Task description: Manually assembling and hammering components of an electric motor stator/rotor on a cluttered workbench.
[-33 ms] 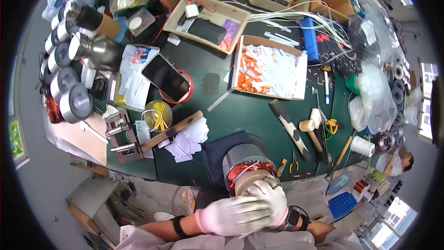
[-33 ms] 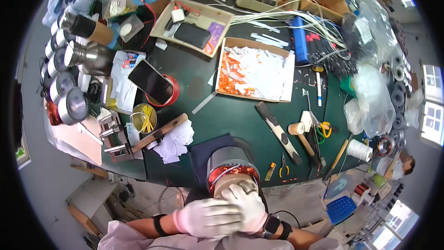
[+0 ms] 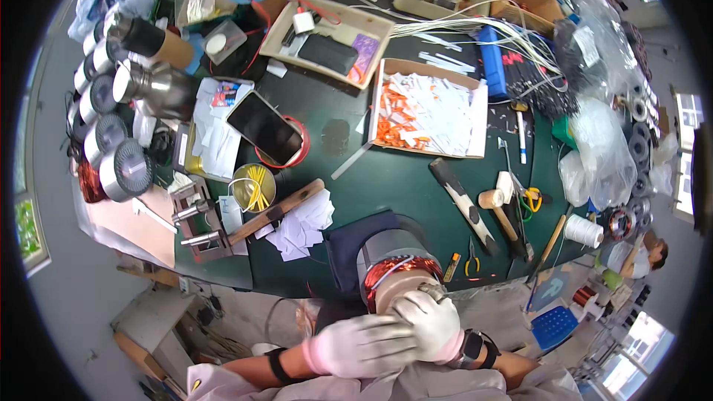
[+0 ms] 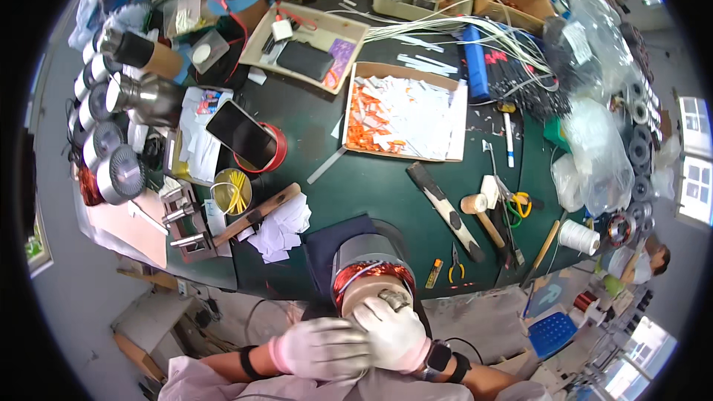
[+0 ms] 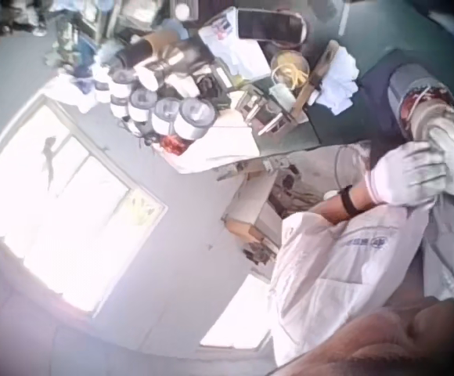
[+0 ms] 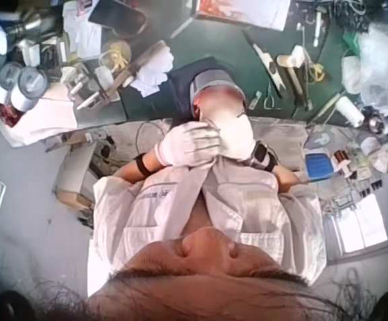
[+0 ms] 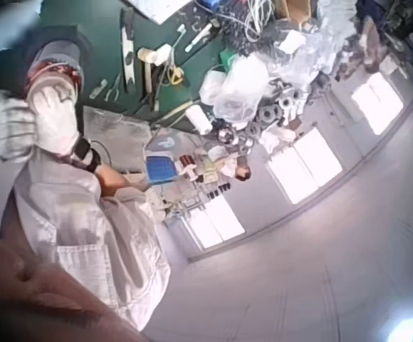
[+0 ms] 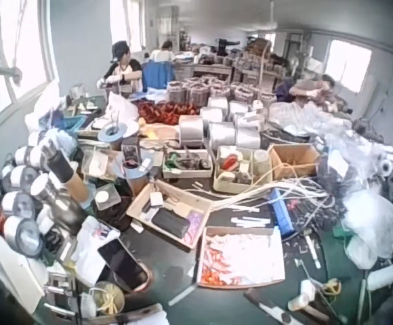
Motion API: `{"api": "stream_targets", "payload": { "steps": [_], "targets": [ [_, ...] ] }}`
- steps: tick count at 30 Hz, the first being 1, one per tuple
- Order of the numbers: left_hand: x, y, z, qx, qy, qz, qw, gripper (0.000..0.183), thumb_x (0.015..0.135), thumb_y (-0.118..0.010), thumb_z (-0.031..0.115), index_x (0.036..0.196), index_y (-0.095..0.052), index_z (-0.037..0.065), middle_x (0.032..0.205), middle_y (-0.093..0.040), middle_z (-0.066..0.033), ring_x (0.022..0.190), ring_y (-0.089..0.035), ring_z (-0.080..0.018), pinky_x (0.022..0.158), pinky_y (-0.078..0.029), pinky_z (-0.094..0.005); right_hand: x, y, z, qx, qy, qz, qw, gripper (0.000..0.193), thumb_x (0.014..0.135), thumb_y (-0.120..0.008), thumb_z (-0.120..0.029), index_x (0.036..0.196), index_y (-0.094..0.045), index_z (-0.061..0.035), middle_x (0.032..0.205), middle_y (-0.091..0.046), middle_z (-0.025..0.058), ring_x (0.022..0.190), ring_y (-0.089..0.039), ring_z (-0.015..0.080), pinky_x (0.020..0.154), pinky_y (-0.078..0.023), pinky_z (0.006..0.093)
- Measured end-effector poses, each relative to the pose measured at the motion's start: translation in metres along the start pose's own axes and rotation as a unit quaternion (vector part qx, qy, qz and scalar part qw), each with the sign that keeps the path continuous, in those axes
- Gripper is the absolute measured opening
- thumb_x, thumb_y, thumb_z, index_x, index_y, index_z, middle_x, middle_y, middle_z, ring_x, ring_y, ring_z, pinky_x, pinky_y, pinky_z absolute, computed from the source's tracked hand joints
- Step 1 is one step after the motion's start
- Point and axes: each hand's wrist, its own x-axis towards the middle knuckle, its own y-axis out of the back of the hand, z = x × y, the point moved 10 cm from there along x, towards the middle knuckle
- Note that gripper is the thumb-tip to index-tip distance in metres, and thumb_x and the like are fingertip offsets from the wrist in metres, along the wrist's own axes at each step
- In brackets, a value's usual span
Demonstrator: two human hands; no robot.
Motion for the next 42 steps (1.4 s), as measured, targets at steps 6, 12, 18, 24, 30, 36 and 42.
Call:
{"api": "stream_targets", "payload": {
  "steps": [6, 12, 18, 24, 30, 36, 42],
  "targets": [
    [-0.133, -0.015, -0.079, -0.063, 0.501, -0.096, 0.858, 0.078, 0.082, -0.088, 0.047, 0.142, -0.064, 0.002, 0.135, -0.070, -0.0162, 0.120, -0.070, -0.0308, 0.106, -0.056, -0.0411, -0.090, 0.044, 0.016, -0.023, -0.020, 0.084, 0.996, 0.015, 0.077, -0.082, -0.028, 0.087, -0.079, -0.0179, 0.084, -0.070, -0.0006, 0.076, -0.068, 0.0196, 0.065, -0.055, 0.0406],
    [0.000, 0.001, -0.113, -0.272, 0.374, 0.093, 0.882, 0.124, 0.080, -0.084, 0.069, 0.165, -0.030, -0.003, 0.160, -0.047, -0.0190, 0.148, -0.047, -0.0270, 0.126, -0.035, -0.0444, -0.123, -0.009, 0.128, 0.342, -0.309, 0.093, 0.883, 0.064, 0.093, -0.079, -0.036, 0.144, -0.057, -0.0038, 0.087, -0.071, 0.0143, 0.080, -0.074, 0.0311, 0.076, -0.057, 0.0401],
    [0.043, -0.048, -0.071, -0.013, 0.311, -0.093, 0.946, 0.103, 0.077, -0.088, 0.060, 0.151, -0.053, -0.002, 0.151, -0.059, -0.0199, 0.145, -0.053, -0.0353, 0.125, -0.035, -0.0494, -0.066, 0.063, 0.089, 0.320, -0.035, 0.236, 0.917, 0.023, 0.096, -0.067, -0.012, 0.119, -0.073, -0.0087, 0.098, -0.071, 0.0114, 0.090, -0.072, 0.0317, 0.080, -0.058, 0.0412],
    [0.117, -0.044, -0.023, 0.078, 0.184, -0.135, 0.971, 0.057, 0.079, -0.083, 0.022, 0.130, -0.069, 0.004, 0.129, -0.071, -0.0174, 0.125, -0.065, -0.0393, 0.114, -0.048, -0.0479, -0.067, 0.070, 0.022, 0.163, 0.086, 0.272, 0.945, 0.022, 0.090, -0.069, -0.012, 0.113, -0.067, -0.0093, 0.100, -0.068, 0.0091, 0.091, -0.071, 0.0334, 0.077, -0.060, 0.0435],
    [0.128, -0.069, -0.030, -0.030, 0.318, -0.137, 0.938, 0.022, 0.098, -0.062, 0.010, 0.113, -0.073, 0.000, 0.105, -0.078, -0.0155, 0.097, -0.075, -0.0313, 0.094, -0.058, -0.0393, -0.144, 0.100, 0.132, 0.234, -0.077, 0.304, 0.920, 0.024, 0.095, -0.071, -0.020, 0.117, -0.070, -0.0109, 0.102, -0.070, 0.0136, 0.093, -0.070, 0.0358, 0.080, -0.058, 0.0460],
    [0.091, -0.021, -0.029, -0.200, 0.346, 0.263, 0.878, 0.047, 0.118, -0.043, 0.042, 0.085, -0.051, 0.009, 0.063, -0.035, 0.0034, 0.057, -0.036, -0.0110, 0.062, -0.038, -0.0298, -0.142, 0.025, 0.270, -0.076, -0.261, 0.197, 0.942, 0.044, 0.086, -0.080, -0.029, 0.120, -0.066, -0.0054, 0.109, -0.067, 0.0118, 0.108, -0.066, 0.0299, 0.088, -0.056, 0.0451],
    [0.105, -0.019, 0.022, -0.132, 0.315, 0.268, 0.901, 0.044, 0.117, -0.044, 0.044, 0.091, -0.053, 0.009, 0.060, -0.029, 0.0061, 0.053, -0.032, -0.0084, 0.056, -0.028, -0.0273, -0.110, -0.005, 0.309, -0.168, -0.299, 0.144, 0.928, 0.019, 0.097, -0.066, -0.018, 0.113, -0.068, -0.0095, 0.106, -0.069, 0.0085, 0.104, -0.069, 0.0261, 0.085, -0.058, 0.0420]
  ]
}}
